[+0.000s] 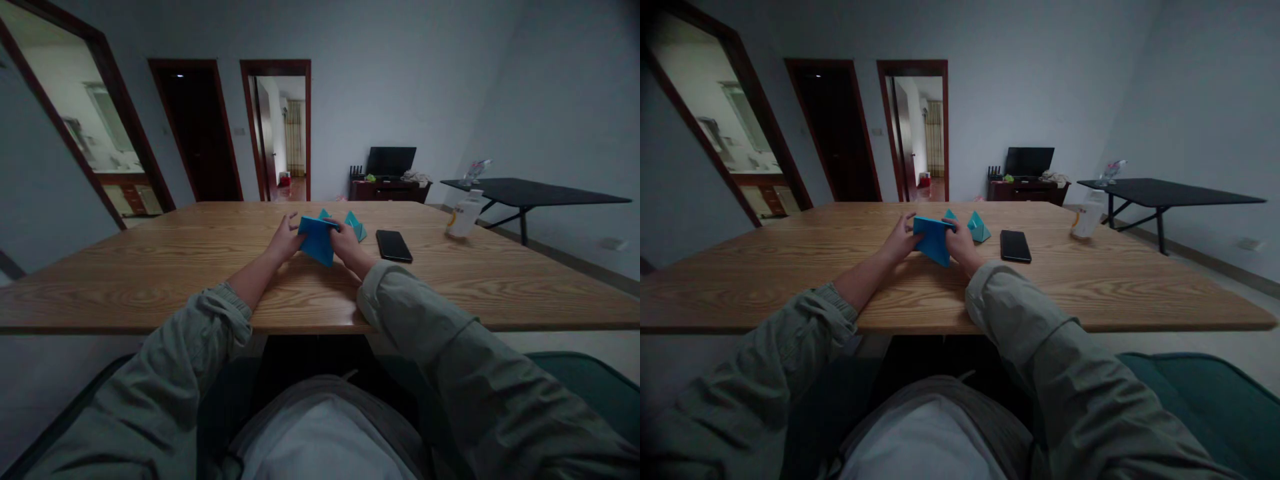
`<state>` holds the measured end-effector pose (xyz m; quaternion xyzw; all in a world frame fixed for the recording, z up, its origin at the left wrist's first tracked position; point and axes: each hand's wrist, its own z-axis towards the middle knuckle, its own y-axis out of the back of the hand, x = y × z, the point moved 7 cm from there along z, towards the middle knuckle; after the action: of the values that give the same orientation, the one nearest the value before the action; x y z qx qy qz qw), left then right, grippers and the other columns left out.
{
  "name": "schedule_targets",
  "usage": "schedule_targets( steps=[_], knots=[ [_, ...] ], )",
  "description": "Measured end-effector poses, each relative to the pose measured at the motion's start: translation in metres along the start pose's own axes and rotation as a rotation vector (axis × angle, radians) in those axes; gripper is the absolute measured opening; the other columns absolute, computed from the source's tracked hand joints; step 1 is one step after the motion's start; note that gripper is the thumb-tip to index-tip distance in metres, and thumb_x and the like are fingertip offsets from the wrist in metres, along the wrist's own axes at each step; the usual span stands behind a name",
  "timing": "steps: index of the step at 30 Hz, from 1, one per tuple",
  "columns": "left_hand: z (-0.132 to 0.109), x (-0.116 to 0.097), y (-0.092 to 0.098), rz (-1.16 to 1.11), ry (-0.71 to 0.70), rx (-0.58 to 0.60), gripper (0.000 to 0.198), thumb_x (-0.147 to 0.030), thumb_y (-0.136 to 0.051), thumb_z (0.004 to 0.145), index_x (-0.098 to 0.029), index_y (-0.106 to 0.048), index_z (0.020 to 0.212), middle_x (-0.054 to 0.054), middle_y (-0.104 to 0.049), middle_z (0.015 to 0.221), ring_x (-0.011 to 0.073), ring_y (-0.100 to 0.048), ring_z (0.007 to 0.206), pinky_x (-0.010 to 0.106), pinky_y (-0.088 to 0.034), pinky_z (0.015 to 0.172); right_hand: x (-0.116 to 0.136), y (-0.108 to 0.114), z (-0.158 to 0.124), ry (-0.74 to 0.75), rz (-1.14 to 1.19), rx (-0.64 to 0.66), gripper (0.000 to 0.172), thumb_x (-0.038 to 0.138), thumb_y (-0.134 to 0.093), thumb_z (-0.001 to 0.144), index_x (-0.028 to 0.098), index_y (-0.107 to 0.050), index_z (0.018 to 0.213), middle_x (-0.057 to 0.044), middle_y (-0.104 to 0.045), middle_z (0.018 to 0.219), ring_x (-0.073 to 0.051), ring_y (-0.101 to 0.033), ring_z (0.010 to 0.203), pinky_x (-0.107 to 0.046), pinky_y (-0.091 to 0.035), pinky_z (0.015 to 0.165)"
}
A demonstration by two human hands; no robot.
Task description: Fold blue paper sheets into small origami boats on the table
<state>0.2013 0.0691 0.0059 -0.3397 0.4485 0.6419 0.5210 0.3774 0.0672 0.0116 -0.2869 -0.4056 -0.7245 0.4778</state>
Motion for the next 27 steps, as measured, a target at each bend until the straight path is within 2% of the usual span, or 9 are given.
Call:
schedule_targets(
  steps=[3, 6, 8, 11, 14, 17, 21, 24, 27],
  knots=[
    [0.001, 0.003, -0.003, -0.108, 0.023, 0.031, 0.055, -0.017, -0.066, 0.072, -0.024, -0.051, 0.125, 0.011, -0.062, 0.117, 0.0154, -0.064, 0.071, 0.031, -0.057, 0.06, 0.0, -0.001, 0.0, 0.01, 0.118, 0.025, 0.037, 0.021, -0.044, 0.084, 0.014, -0.069, 0.111, -0.005, -0.07, 0.093, -0.015, -0.06, 0.076, -0.026, -0.051, 0.07],
    [0.001, 0.002, 0.0, -0.152, 0.048, 0.022, 0.03, -0.014, -0.064, 0.071, -0.018, -0.061, 0.101, 0.006, -0.066, 0.099, 0.0116, -0.061, 0.063, 0.029, -0.056, 0.058, 0.0, -0.002, -0.004, -0.067, 0.155, 0.082, 0.037, 0.02, -0.044, 0.084, 0.017, -0.067, 0.113, -0.003, -0.068, 0.085, -0.014, -0.059, 0.069, -0.024, -0.052, 0.061],
    [0.001, 0.001, 0.004, -0.169, 0.074, 0.003, 0.023, -0.01, -0.061, 0.07, -0.015, -0.063, 0.093, 0.004, -0.067, 0.089, 0.0118, -0.061, 0.063, 0.029, -0.056, 0.06, -0.001, -0.001, -0.008, -0.154, 0.146, 0.122, 0.042, 0.017, -0.043, 0.084, 0.02, -0.062, 0.121, -0.003, -0.067, 0.084, -0.013, -0.061, 0.063, -0.023, -0.053, 0.054],
    [0.001, 0.0, 0.011, -0.211, 0.11, -0.043, 0.025, -0.004, -0.055, 0.068, -0.013, -0.065, 0.089, 0.004, -0.066, 0.08, 0.0128, -0.061, 0.066, 0.031, -0.057, 0.065, -0.001, -0.002, -0.015, -0.25, 0.14, 0.198, 0.052, 0.011, -0.041, 0.084, 0.022, -0.052, 0.134, -0.004, -0.066, 0.082, -0.013, -0.063, 0.055, -0.022, -0.051, 0.045],
    [0.0, 0.003, 0.018, -0.296, 0.181, -0.072, 0.026, -0.002, -0.053, 0.066, -0.013, -0.064, 0.087, 0.004, -0.065, 0.077, 0.0132, -0.062, 0.068, 0.032, -0.057, 0.07, 0.004, -0.003, -0.018, -0.228, 0.177, 0.278, 0.052, 0.008, -0.037, 0.086, 0.021, -0.052, 0.134, -0.005, -0.067, 0.08, -0.014, -0.065, 0.054, -0.022, -0.051, 0.043],
    [-0.004, 0.005, 0.014, -0.439, 0.277, 0.066, 0.026, -0.007, -0.055, 0.065, -0.014, -0.061, 0.089, 0.004, -0.064, 0.076, 0.0158, -0.064, 0.068, 0.034, -0.056, 0.071, 0.007, -0.002, -0.017, -0.185, 0.194, 0.306, 0.049, 0.006, -0.036, 0.086, 0.019, -0.059, 0.128, -0.005, -0.067, 0.078, -0.013, -0.065, 0.055, -0.021, -0.052, 0.044],
    [-0.012, 0.002, 0.007, -0.567, 0.344, 0.273, 0.022, -0.023, -0.055, 0.07, -0.017, -0.058, 0.091, 0.006, -0.063, 0.08, 0.0206, -0.066, 0.068, 0.037, -0.057, 0.064, 0.007, 0.003, -0.014, -0.157, 0.201, 0.267, 0.049, 0.003, -0.037, 0.084, 0.018, -0.064, 0.122, -0.003, -0.065, 0.076, -0.01, -0.06, 0.053, -0.021, -0.053, 0.045],
    [-0.014, 0.002, 0.006, -0.497, 0.333, 0.289, 0.026, -0.031, -0.061, 0.074, -0.018, -0.056, 0.095, 0.004, -0.06, 0.08, 0.0184, -0.063, 0.065, 0.034, -0.056, 0.058, 0.008, 0.004, -0.015, -0.144, 0.196, 0.268, 0.047, 0.004, -0.04, 0.083, 0.018, -0.067, 0.117, -0.003, -0.065, 0.076, -0.009, -0.058, 0.052, -0.022, -0.054, 0.047],
    [-0.012, 0.0, 0.007, -0.415, 0.236, 0.247, 0.04, -0.022, -0.073, 0.067, -0.02, -0.054, 0.102, 0.002, -0.06, 0.086, 0.0147, -0.062, 0.067, 0.028, -0.055, 0.057, 0.01, 0.001, -0.017, -0.156, 0.217, 0.309, 0.048, 0.006, -0.042, 0.082, 0.021, -0.063, 0.123, -0.003, -0.067, 0.079, -0.012, -0.062, 0.056, -0.024, -0.055, 0.048]
  ],
)
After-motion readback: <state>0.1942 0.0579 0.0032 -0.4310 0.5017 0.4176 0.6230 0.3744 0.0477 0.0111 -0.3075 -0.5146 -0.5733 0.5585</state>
